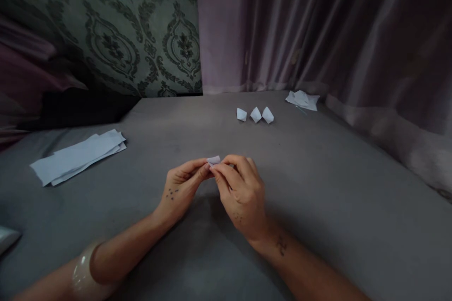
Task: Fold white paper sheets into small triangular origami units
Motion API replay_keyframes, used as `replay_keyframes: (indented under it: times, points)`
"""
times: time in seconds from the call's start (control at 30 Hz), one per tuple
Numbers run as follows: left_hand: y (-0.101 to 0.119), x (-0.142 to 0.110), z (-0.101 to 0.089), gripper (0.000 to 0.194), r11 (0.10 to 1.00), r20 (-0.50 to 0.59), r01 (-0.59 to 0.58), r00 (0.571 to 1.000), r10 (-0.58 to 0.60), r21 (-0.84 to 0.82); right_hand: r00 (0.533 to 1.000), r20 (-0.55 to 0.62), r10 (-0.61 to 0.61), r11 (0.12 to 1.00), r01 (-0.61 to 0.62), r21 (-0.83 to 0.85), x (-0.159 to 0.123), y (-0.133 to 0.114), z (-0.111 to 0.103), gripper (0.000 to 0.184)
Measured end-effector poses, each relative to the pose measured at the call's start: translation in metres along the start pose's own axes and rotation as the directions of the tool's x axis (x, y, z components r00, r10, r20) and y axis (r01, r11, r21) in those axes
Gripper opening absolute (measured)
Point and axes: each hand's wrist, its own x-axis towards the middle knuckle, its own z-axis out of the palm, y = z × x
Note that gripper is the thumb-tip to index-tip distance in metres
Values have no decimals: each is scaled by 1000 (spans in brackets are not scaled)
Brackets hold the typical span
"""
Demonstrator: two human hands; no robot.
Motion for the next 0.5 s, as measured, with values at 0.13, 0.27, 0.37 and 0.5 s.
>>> replay_keyframes:
  times: [0.13, 0.27, 0.37, 0.5]
  points:
    - [2, 0, 1, 14, 1000, -5, -19, 1000, 19, -4, 997, 41, -62, 998, 62, 1, 0, -2, 1, 18]
    - [3, -1, 0, 15, 1000, 7, -3, 1000, 3, -7, 999, 17, -30, 999, 31, -22, 1, -2, 3, 14]
    - [2, -1, 0, 17, 1000, 11, 13, 1000, -13, -12, 1000, 21, -7, 1000, 7, 2, 2, -1, 4, 13]
    - [2, -2, 1, 18, 999, 9, 35, 999, -34, -29, 999, 6, 46, 998, -46, 43, 2, -1, 6, 11]
